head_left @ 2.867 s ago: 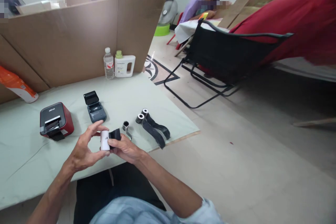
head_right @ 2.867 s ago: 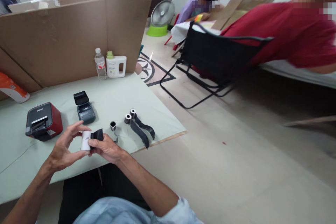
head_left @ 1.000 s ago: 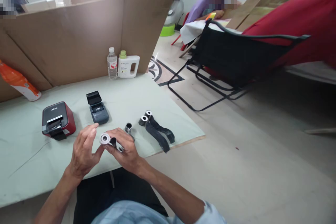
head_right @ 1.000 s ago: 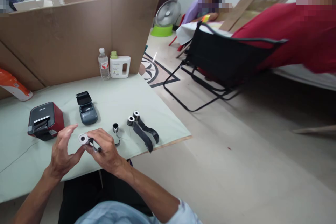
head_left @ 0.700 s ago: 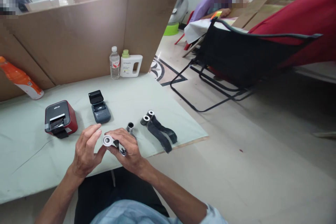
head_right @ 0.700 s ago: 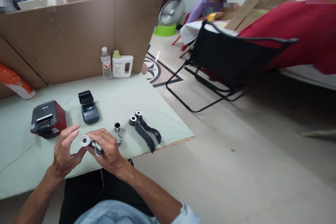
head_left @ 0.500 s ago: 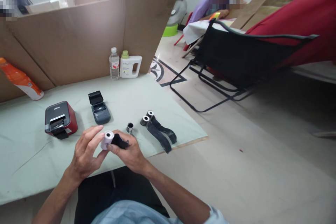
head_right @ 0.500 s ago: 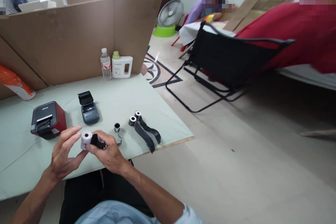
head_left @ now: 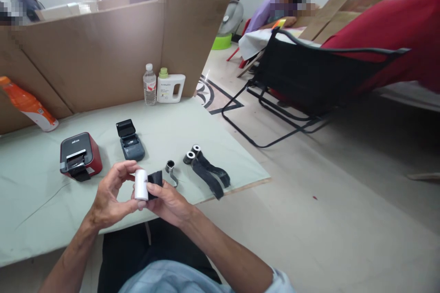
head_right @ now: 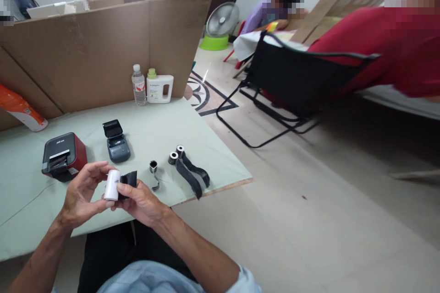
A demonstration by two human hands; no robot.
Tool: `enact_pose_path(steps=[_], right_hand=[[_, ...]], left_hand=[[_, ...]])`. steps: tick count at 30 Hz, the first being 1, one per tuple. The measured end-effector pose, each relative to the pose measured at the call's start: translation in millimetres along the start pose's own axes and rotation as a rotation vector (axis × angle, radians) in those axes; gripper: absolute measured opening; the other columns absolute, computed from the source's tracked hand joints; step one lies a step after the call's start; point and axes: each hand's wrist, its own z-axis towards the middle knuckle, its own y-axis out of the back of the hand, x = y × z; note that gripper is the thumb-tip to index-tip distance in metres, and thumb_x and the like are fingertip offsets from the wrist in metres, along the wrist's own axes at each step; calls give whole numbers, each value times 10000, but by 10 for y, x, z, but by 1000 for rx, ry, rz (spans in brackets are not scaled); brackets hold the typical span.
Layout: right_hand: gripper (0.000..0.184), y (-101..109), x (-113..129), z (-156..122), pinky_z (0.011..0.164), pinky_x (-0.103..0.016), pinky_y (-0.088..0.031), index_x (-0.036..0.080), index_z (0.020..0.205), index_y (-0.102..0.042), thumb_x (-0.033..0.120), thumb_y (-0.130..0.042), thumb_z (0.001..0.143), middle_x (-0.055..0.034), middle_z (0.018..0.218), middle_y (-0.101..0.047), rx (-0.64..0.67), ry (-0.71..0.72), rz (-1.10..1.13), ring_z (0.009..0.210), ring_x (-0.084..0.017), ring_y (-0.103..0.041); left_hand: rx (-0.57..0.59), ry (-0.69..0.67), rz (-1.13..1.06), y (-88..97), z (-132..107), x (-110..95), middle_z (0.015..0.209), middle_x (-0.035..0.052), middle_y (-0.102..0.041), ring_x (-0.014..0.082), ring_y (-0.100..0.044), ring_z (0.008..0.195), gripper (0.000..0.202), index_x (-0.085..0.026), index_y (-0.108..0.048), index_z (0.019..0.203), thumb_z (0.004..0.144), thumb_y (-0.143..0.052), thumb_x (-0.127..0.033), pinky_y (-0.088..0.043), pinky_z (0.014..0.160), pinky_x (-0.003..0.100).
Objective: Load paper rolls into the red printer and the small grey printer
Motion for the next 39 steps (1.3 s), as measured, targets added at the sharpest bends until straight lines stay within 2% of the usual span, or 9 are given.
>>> enact_pose_path(steps=[4, 10, 15, 18, 22, 26, 30, 35, 39], right_hand=[[434, 42, 1, 30, 692, -285, -512, 157, 873, -740, 519, -926, 721, -26, 796, -679, -96, 6, -88, 736, -150, -608], [410, 150, -61, 159, 636, -273, -483, 152, 757, -731, 487, -949, 667, -19, 741, -683, -281, 43, -341, 726, -157, -616], [495, 96, 4, 153, 658, -290, -516, 166, 991, -743, 526, -934, 709, -47, 835, -737, -135, -35, 41, 736, -166, -652], [491, 33, 41, 143, 656, -275, -521, 167, 984, -746, 521, -943, 706, -38, 826, -737, -93, -38, 130, 718, -147, -636], [470, 40, 41, 158, 619, -256, -515, 160, 902, -743, 520, -955, 686, -17, 776, -712, -133, 0, 83, 691, -133, -633], [470, 136, 8, 194, 580, -249, -491, 138, 831, -739, 524, -954, 670, -28, 735, -711, -237, -6, -132, 662, -140, -652], [467, 171, -12, 216, 584, -242, -487, 128, 806, -745, 501, -972, 639, -37, 734, -726, -272, -17, -208, 670, -144, -666], [495, 102, 43, 208, 618, -246, -524, 137, 956, -745, 488, -966, 686, -42, 807, -755, -155, -37, 137, 677, -128, -656], [495, 61, 64, 219, 624, -236, -541, 140, 1003, -752, 469, -968, 701, -40, 838, -765, -100, -39, 228, 679, -118, -644]], left_hand=[[125, 5, 279, 93, 98, -128, 1228, 104, -703, 250, -726, 1049, 703, -242, -535, 1428, 783, -805, -171, -625, 941, 397], [335, -72, 705, 122, 202, -183, 1242, 119, -696, 314, -689, 1154, 649, -241, -565, 1391, 777, -677, -62, -601, 987, 495], [91, 47, 216, 29, 175, 2, 1250, 113, -679, 275, -695, 1135, 784, -253, -463, 1469, 777, -829, -215, -620, 946, 437], [-42, 106, -51, -33, 160, 87, 1212, 122, -679, 263, -708, 1104, 722, -224, -484, 1409, 785, -848, -247, -622, 904, 395], [-6, 137, 5, 12, 217, 71, 1155, 97, -691, 247, -711, 1063, 722, -220, -502, 1380, 745, -846, -207, -615, 920, 396], [203, 115, 363, 139, 315, -43, 1120, 60, -692, 243, -705, 1017, 713, -236, -526, 1378, 720, -788, -156, -609, 940, 430], [314, 50, 627, 174, 350, -109, 1254, 93, -681, 306, -667, 1177, 700, -243, -557, 1383, 715, -706, -93, -574, 1009, 485], [141, 140, 235, 84, 316, -21, 1219, 79, -672, 264, -677, 1137, 848, -263, -450, 1487, 721, -802, -174, -586, 969, 424], [-24, 239, -94, -55, 271, 61, 1205, 105, -680, 256, -691, 1103, 776, -225, -477, 1420, 744, -856, -243, -584, 924, 393]])
